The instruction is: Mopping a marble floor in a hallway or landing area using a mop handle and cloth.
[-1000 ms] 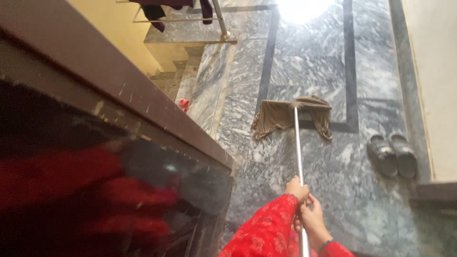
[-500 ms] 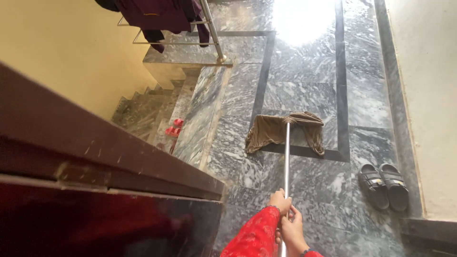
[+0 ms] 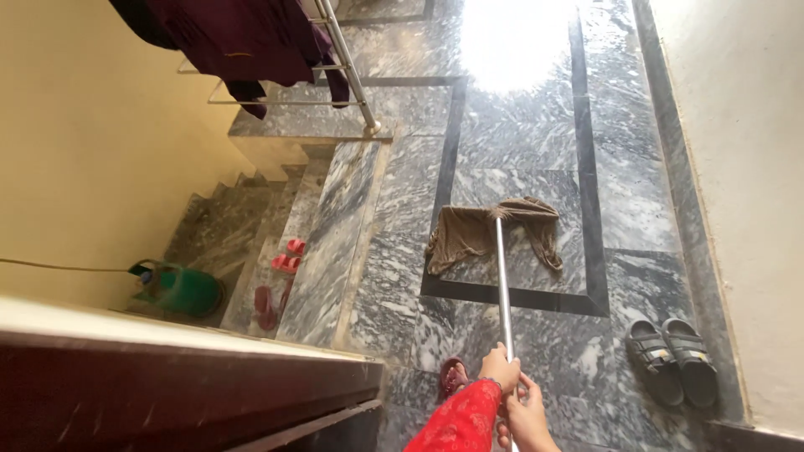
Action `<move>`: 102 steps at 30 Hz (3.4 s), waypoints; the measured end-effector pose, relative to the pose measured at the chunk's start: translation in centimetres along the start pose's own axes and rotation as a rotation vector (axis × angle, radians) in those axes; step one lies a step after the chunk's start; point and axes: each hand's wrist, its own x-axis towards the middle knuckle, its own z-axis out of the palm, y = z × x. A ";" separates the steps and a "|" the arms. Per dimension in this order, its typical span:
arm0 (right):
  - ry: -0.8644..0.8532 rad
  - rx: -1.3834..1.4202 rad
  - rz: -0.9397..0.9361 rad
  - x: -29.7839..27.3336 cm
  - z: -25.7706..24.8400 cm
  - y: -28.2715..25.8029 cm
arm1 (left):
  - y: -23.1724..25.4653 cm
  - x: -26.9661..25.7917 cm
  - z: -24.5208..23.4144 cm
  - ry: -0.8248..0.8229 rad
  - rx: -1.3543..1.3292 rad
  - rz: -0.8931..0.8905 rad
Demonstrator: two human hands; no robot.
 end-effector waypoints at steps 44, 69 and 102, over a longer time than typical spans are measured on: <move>0.020 -0.238 -0.130 29.1 1.6 -26.0 | 24.1 29.1 -3.3 0.025 -0.039 -0.069; -0.077 -0.129 -0.309 49.5 3.8 -33.6 | 35.4 43.4 -8.3 0.055 -0.038 -0.041; -0.125 -0.289 0.130 47.6 16.9 -76.2 | 52.1 71.4 -10.9 0.125 -0.005 -0.092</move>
